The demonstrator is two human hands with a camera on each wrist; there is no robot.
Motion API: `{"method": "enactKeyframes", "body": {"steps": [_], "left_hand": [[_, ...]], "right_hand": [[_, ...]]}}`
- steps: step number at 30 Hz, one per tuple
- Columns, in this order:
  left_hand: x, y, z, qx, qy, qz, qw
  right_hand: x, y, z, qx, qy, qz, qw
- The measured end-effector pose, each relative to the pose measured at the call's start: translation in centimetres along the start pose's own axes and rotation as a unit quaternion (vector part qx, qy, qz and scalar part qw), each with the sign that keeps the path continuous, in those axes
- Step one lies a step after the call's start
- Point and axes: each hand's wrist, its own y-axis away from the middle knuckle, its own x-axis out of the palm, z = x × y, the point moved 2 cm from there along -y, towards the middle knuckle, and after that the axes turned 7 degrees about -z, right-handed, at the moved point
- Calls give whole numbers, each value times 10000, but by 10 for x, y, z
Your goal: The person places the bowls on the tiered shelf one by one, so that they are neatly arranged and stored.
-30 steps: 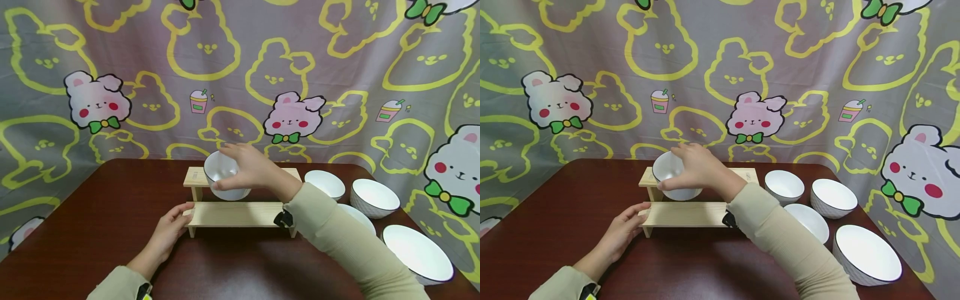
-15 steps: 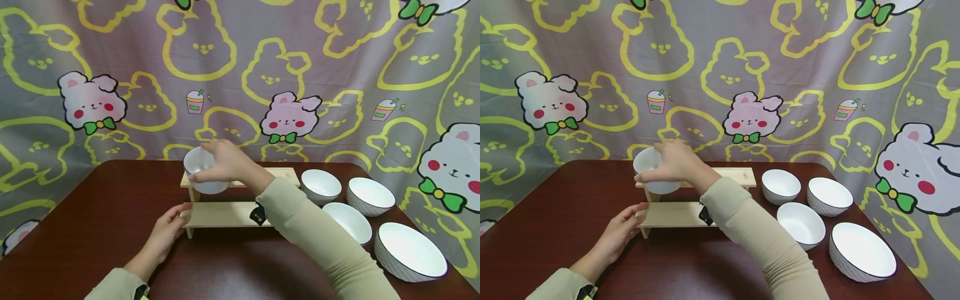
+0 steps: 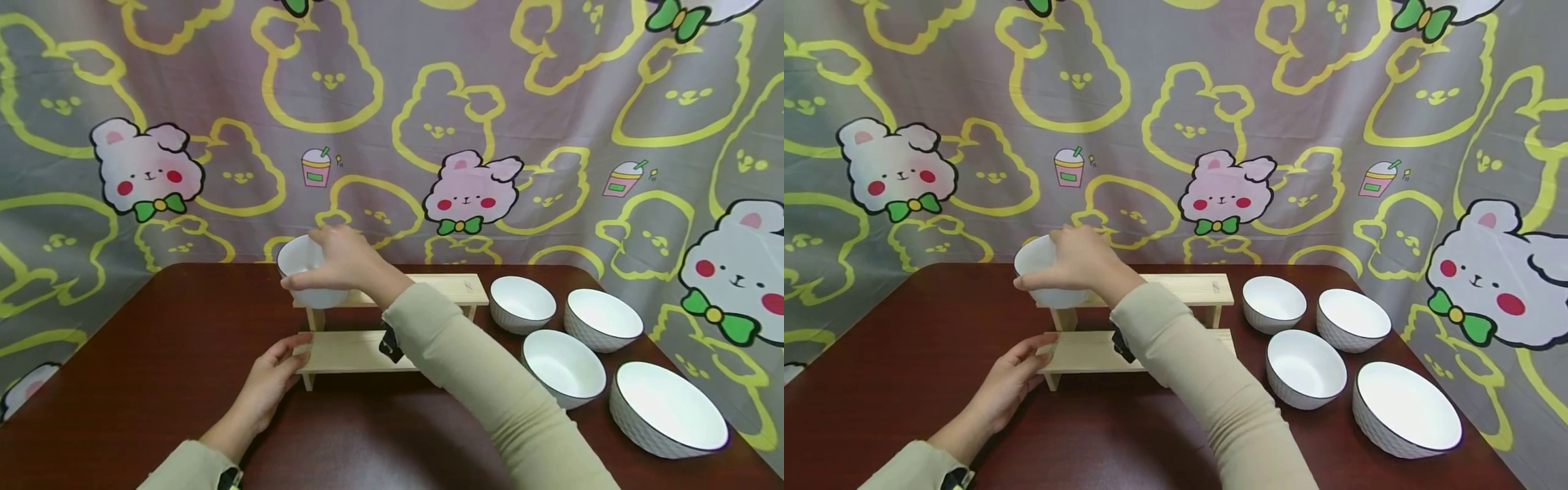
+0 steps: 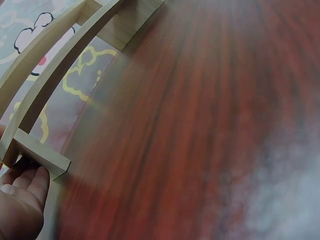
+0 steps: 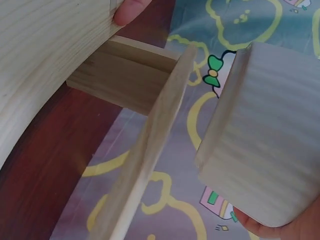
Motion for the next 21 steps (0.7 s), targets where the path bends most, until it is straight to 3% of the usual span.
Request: {"method": "enactKeyframes", "body": {"steps": [14,21], "left_hand": [[0,-2,0,36,4,24,10000],[0,-2,2,19,-18,-40,10000]], "right_hand": [[15,-14,-2,182,212,131,9995],[22,-18,-5,287,56,75,9995]]}}
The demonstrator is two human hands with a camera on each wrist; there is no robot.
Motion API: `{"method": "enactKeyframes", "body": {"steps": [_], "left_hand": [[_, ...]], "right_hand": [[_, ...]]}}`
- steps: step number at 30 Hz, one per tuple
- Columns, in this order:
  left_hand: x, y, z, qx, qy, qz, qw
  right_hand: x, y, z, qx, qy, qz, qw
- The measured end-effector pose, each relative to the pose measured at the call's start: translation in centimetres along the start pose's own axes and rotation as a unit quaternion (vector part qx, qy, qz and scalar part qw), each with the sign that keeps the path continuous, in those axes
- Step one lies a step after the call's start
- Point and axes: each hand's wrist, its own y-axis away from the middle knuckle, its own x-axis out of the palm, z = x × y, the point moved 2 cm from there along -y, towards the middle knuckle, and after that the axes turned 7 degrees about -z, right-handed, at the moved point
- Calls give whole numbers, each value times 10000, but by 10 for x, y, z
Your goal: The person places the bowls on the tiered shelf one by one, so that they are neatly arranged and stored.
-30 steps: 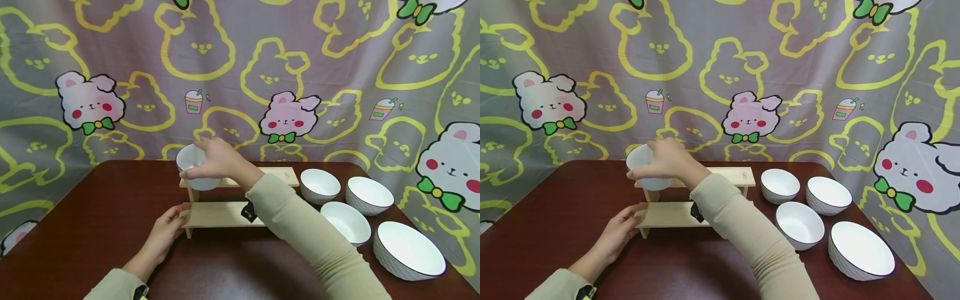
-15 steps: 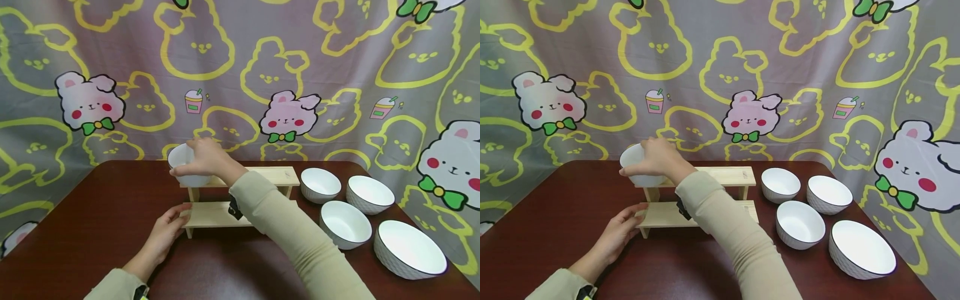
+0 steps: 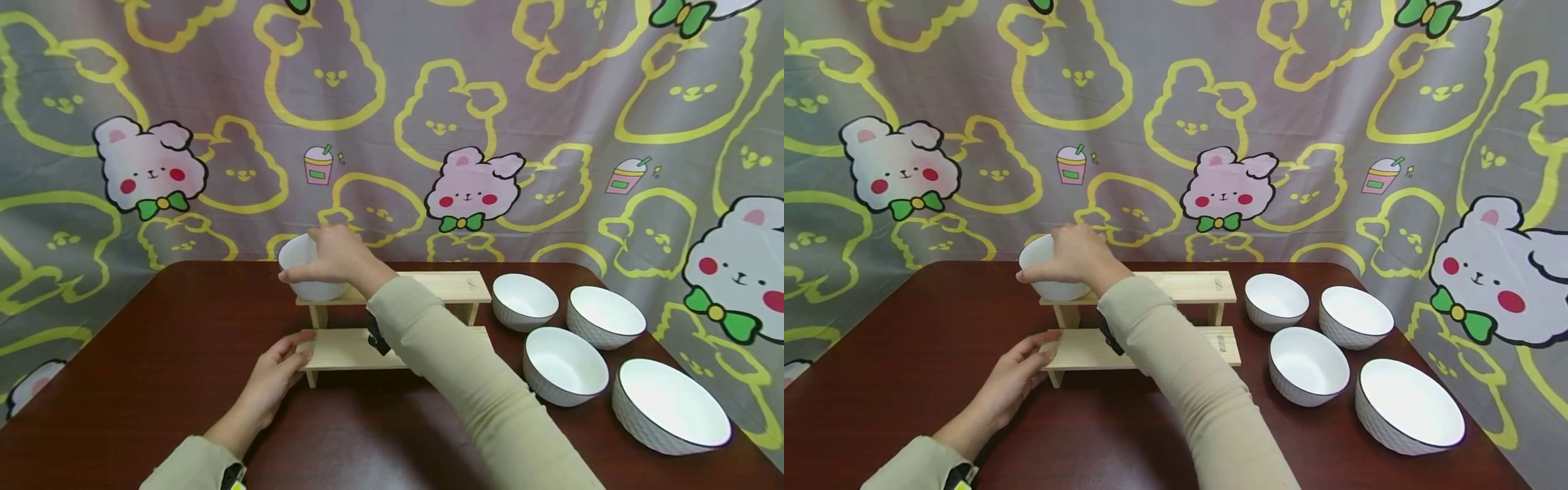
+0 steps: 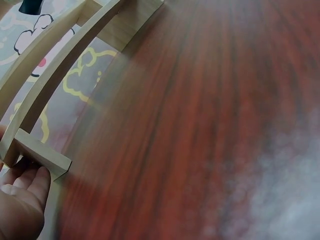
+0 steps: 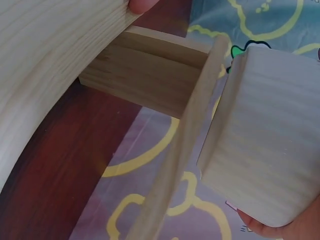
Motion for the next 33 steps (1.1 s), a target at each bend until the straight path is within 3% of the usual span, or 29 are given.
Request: {"method": "enactKeyframes", "body": {"steps": [5,12,16,24,33], "left_hand": [[-1,0,1,-15,15,27,10000],[-1,-1,-2,26,68,-59,10000],[-1,-1,-2,-1,51,-40,10000],[-1,-2,-1,22,-3,-56,10000],[1,-1,2,10,-25,-89,10000]], "right_hand": [[5,-2,-1,140,-62,80,9999],[4,-5,2,186,531,596,9966],[1,-3,0,340,521,675,9958],[-9,14,-5,50,41,-270,9996],[-22,39,-8,-377,-487,-1022,9929]]}}
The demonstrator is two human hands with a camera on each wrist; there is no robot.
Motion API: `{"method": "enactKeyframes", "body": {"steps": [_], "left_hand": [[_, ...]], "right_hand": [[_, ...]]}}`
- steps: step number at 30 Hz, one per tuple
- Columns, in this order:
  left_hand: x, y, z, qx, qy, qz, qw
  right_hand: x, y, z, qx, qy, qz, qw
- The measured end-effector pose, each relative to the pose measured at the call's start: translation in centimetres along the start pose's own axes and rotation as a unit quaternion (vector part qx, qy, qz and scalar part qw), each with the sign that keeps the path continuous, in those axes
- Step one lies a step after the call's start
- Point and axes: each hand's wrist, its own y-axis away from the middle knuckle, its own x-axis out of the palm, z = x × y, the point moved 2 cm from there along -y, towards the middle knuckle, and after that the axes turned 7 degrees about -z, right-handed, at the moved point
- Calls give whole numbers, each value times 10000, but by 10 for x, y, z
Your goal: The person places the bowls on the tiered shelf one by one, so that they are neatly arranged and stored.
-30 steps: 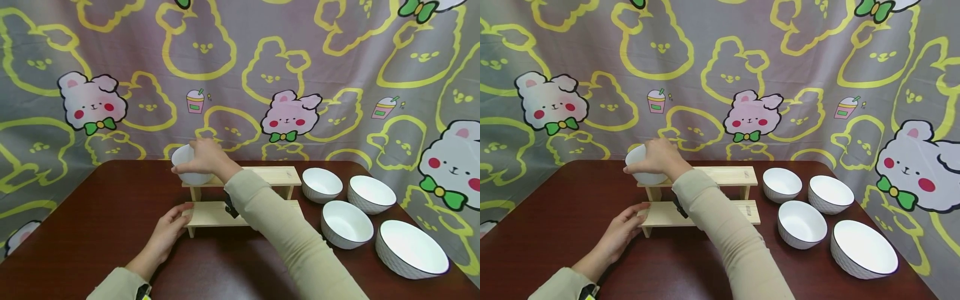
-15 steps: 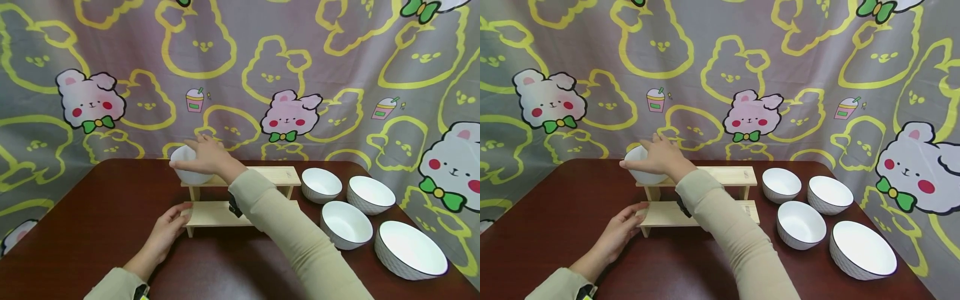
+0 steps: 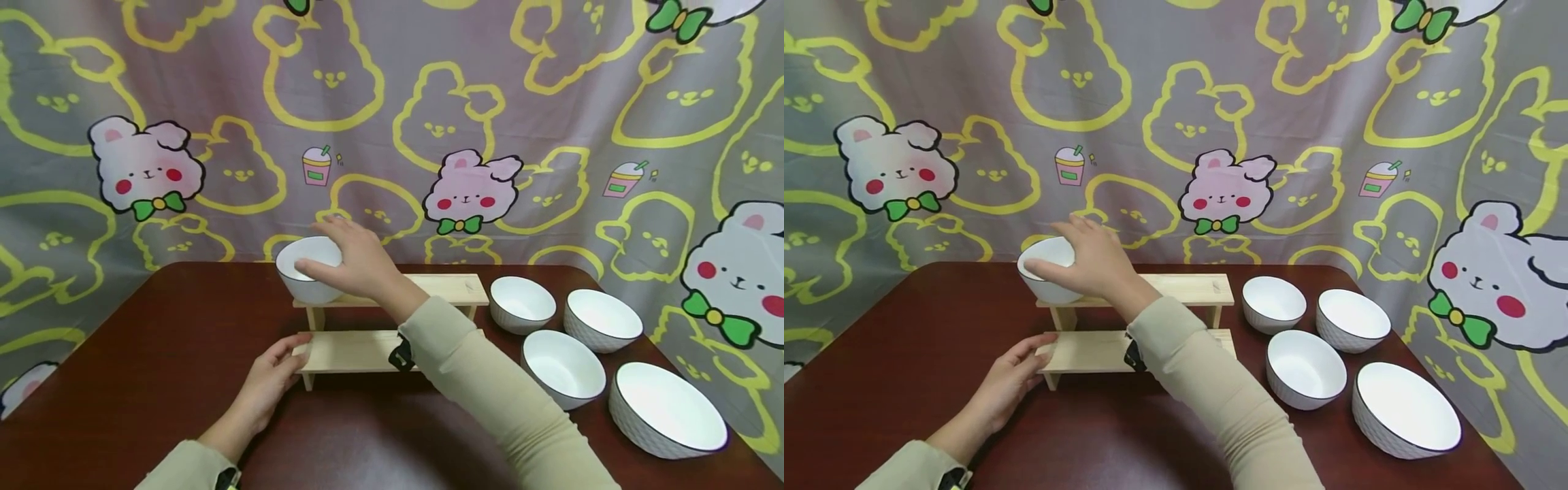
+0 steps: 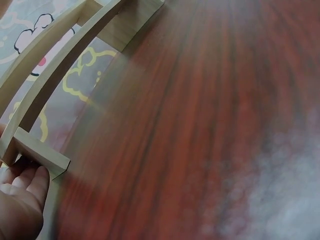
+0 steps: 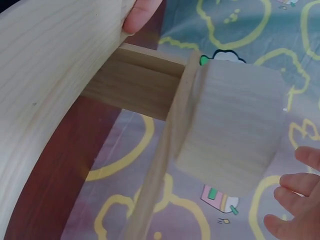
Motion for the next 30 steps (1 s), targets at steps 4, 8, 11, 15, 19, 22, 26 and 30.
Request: {"method": "enactKeyframes", "body": {"steps": [4,8,11,15,19,22,26,30], "left_hand": [[0,1,2,-54,5,6,10000],[0,2,4,-60,-6,51,10000],[0,3,4,-63,27,43,10000],[1,3,5,-72,32,16,10000],[1,3,5,-56,18,29,10000],[2,2,3,-30,-3,56,10000],[1,0,1,-23,-9,26,10000],[0,-1,1,3,-19,-11,10000]], "right_hand": [[-9,9,0,-203,-200,-238,9993],[-18,17,2,-337,-297,-339,9984],[-25,23,2,-355,-359,-391,9980],[-33,32,0,-300,-496,-486,9971],[-42,40,-4,-298,-696,-641,9951],[-49,46,-7,-298,-855,-768,9929],[-58,54,-13,-263,-1025,-957,9898],[-64,62,-22,-217,-1140,-1227,9856]]}}
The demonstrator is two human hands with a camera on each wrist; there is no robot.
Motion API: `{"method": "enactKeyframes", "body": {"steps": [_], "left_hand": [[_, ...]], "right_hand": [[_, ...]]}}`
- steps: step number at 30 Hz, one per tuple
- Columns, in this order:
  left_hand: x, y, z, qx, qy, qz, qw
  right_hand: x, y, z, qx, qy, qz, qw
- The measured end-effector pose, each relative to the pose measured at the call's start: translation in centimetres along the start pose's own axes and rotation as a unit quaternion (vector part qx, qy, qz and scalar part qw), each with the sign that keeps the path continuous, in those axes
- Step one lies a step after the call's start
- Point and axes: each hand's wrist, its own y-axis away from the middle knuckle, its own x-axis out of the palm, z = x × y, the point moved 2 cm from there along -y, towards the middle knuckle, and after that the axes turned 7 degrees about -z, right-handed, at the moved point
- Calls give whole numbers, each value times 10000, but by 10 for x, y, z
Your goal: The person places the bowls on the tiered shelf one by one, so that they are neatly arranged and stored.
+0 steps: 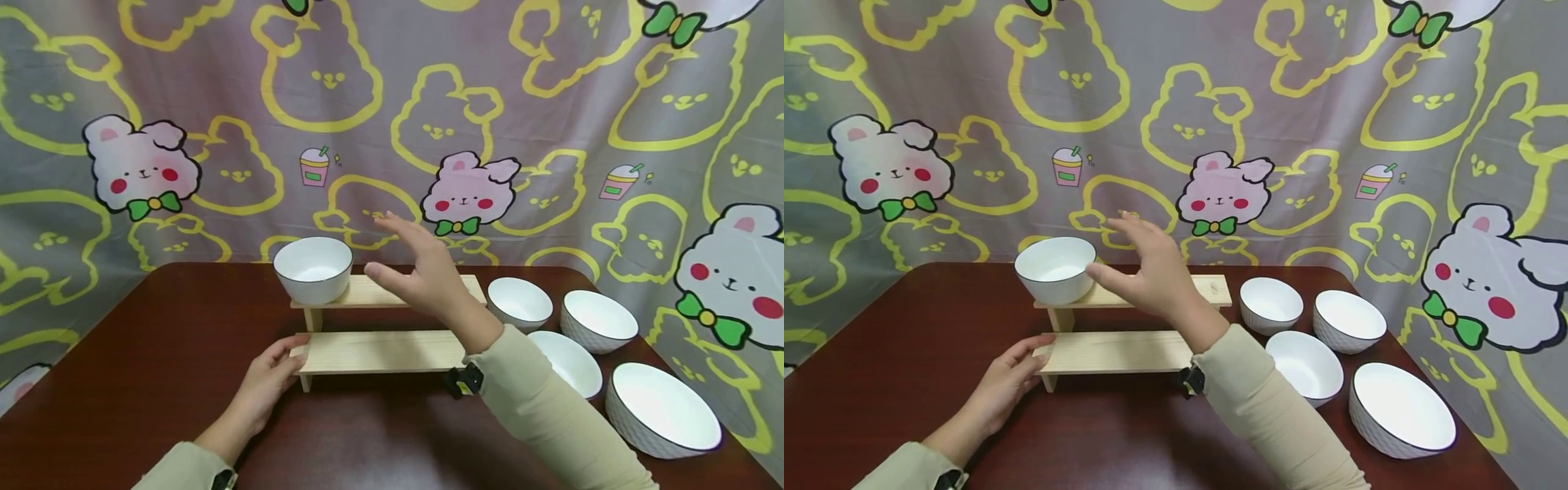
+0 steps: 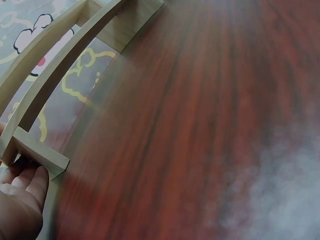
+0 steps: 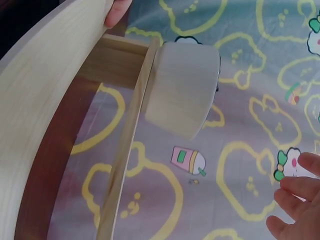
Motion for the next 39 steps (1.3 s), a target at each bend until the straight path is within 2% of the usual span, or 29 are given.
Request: {"method": "enactKeyframes", "body": {"steps": [11,17,22,31,39], "left_hand": [[-2,-2,-1,61,-33,-16,10000],[-2,-2,1,-91,4,-67,9999],[-2,-1,1,-66,-20,-46,10000],[-2,0,0,-19,-10,-49,10000],[-2,1,-1,22,12,-45,10000]], "right_hand": [[-25,23,-15,181,102,-534,9984],[-35,33,-25,328,-59,-660,9973],[-46,45,-32,618,-59,-781,9950],[-68,65,-39,937,176,-1060,9898],[-87,83,-44,1143,383,-1090,9867]]}}
